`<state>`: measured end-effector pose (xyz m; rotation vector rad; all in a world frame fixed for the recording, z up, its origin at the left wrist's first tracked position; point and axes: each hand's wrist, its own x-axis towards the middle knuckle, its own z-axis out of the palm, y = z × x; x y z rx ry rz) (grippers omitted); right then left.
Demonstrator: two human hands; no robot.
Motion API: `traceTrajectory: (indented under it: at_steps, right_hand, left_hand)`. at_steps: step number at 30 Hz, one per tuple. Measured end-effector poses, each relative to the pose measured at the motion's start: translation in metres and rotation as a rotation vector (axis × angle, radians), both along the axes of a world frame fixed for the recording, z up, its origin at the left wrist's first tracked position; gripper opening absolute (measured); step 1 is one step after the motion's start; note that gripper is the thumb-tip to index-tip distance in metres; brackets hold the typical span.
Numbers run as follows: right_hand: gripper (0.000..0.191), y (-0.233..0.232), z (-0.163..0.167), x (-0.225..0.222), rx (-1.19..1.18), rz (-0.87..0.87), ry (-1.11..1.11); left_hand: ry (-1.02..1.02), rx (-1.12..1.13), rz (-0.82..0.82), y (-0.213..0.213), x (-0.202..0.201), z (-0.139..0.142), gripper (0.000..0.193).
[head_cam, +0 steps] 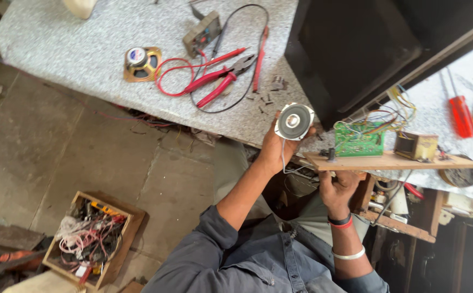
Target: The person holds a small speaker at a repair bench, positions its wire against a terminal, and solders the connection using a soldering iron. They then handle the speaker and the amplifier board on the bench while working on the wiring.
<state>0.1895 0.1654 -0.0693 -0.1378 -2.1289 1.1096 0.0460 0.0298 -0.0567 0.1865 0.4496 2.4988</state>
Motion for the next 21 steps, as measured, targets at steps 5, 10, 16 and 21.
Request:
traceTrajectory:
  at_steps: [5, 10, 16, 21]
  right_hand:
    - [0.02, 0.0009, 0.0026, 0.0027, -0.032, 0.021, -0.043]
    - [0.018, 0.0036, 0.0002, 0.003, 0.001, -0.002, -0.027]
    - [0.018, 0.0072, -0.0055, 0.0044, 0.02, 0.008, 0.006]
    - [0.02, 0.008, -0.0065, 0.0042, 0.007, 0.009, -0.006]
  left_hand:
    - [0.025, -0.028, 0.007, 0.0006, 0.0025, 0.0017, 0.047]
    - [0.026, -0.03, 0.006, 0.0012, 0.0029, 0.0033, 0.048]
    - [-0.009, -0.047, 0.0, -0.001, 0.0041, 0.0059, 0.051]
    - [0.011, -0.055, -0.006, -0.0016, 0.0039, 0.0064, 0.054]
